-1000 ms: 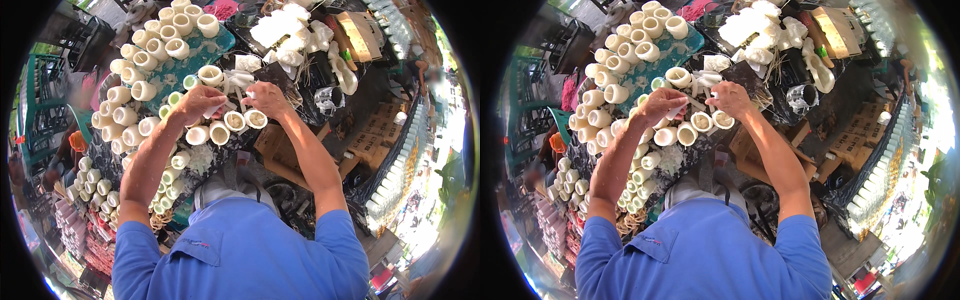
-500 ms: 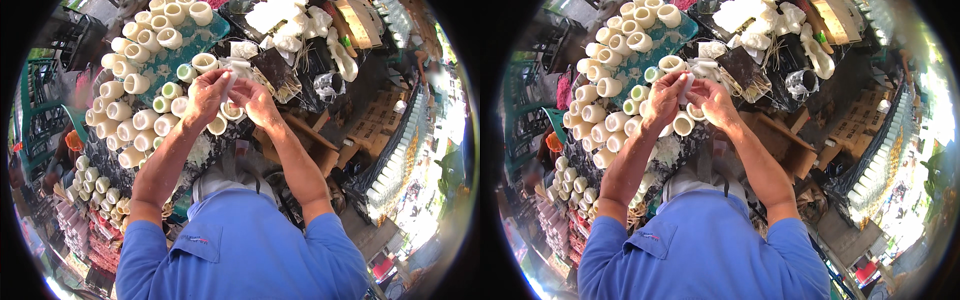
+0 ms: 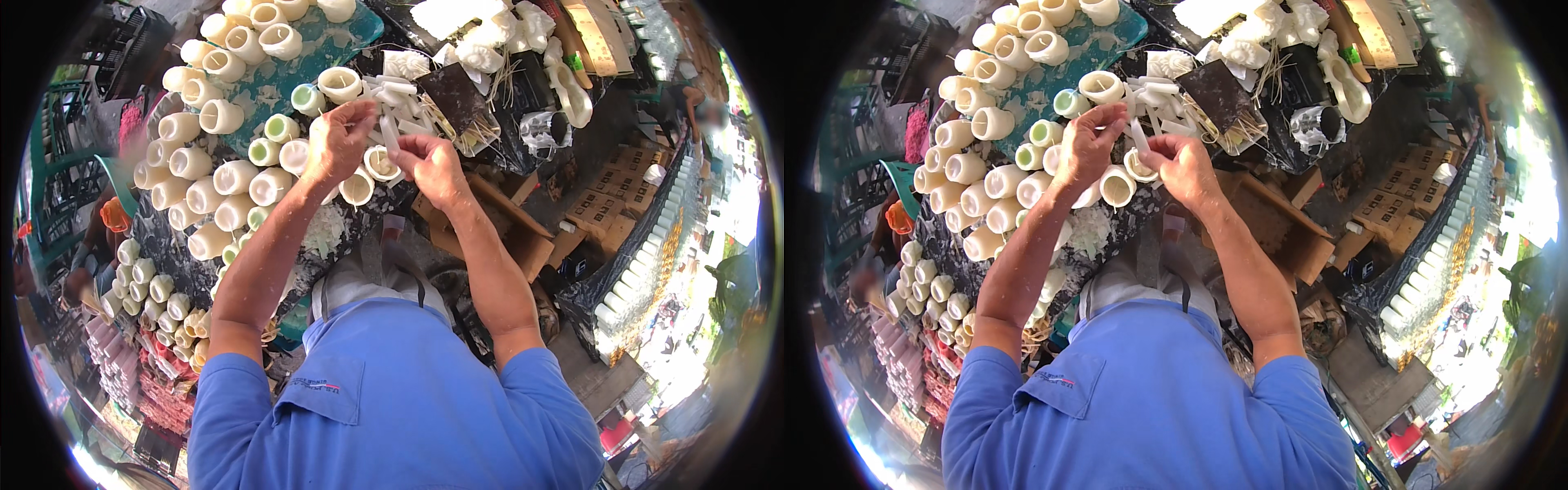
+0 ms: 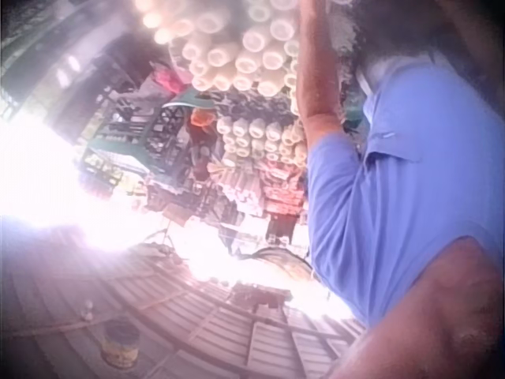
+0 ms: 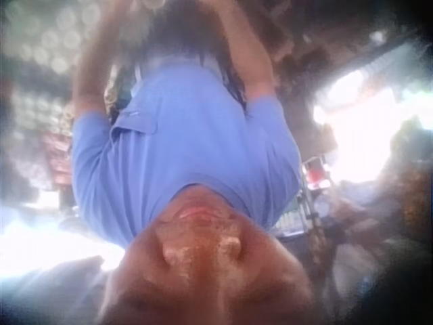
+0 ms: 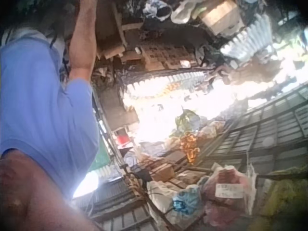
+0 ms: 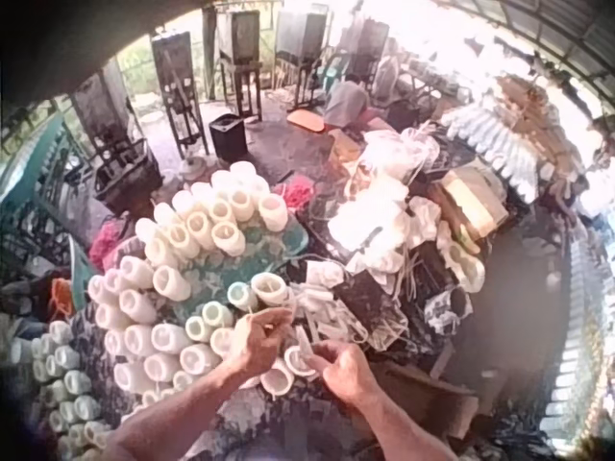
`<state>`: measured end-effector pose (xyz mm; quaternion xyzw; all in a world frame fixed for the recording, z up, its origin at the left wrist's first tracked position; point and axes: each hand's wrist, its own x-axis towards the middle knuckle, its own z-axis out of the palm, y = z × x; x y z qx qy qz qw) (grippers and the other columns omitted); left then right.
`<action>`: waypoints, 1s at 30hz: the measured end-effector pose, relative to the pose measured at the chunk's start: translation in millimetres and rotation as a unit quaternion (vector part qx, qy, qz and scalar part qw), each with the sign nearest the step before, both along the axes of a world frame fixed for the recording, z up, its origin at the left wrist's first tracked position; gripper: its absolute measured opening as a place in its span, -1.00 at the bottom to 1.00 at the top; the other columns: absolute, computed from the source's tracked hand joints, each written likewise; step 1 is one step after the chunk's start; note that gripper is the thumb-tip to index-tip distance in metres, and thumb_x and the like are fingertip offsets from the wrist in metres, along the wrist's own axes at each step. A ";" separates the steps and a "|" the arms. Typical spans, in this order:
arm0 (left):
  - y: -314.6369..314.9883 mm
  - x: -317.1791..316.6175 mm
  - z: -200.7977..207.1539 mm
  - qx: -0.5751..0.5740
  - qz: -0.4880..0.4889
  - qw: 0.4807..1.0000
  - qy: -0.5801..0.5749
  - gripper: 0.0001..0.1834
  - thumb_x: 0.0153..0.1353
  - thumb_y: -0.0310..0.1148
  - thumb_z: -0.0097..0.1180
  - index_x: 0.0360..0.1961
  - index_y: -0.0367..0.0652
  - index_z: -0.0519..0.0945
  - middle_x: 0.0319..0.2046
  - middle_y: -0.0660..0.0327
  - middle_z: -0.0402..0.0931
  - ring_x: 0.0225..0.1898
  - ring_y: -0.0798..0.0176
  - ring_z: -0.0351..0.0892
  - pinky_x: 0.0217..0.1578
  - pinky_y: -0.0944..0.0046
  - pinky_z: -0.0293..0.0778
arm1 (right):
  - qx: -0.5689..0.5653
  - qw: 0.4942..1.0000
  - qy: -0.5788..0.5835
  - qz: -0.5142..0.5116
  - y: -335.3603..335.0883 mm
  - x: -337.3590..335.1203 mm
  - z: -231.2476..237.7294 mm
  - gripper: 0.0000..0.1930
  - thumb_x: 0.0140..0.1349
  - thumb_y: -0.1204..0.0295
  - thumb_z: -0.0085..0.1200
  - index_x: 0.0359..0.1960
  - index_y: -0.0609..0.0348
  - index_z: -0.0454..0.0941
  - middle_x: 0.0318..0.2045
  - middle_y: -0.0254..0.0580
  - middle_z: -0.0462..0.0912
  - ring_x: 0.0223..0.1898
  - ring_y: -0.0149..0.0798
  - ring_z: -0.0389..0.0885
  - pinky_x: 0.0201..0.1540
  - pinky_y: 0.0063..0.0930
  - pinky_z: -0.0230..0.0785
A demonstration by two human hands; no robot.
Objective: The person folds white paper pieces and places them into small cylindrical candle molds. They then dip the molds into a green basin containing a white substance, remove them, and arrange them on a tray. The person continues to insert paper into additional molds and organizes the finished items.
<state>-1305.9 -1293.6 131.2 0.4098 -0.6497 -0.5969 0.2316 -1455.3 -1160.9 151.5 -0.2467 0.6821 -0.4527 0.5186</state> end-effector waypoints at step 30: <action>-5.0 5.3 -44.8 -0.137 -0.242 0.942 -0.188 -0.68 0.24 -0.57 0.12 -0.03 -0.29 0.77 -0.28 -0.23 0.74 -0.21 -0.30 0.77 -0.14 -0.13 0.66 | -0.100 0.852 0.471 0.204 14.7 11.8 -45.1 -0.93 0.31 0.50 0.25 -0.30 0.25 0.68 -0.37 0.10 0.70 -0.31 0.20 0.74 -0.17 -0.02 0.60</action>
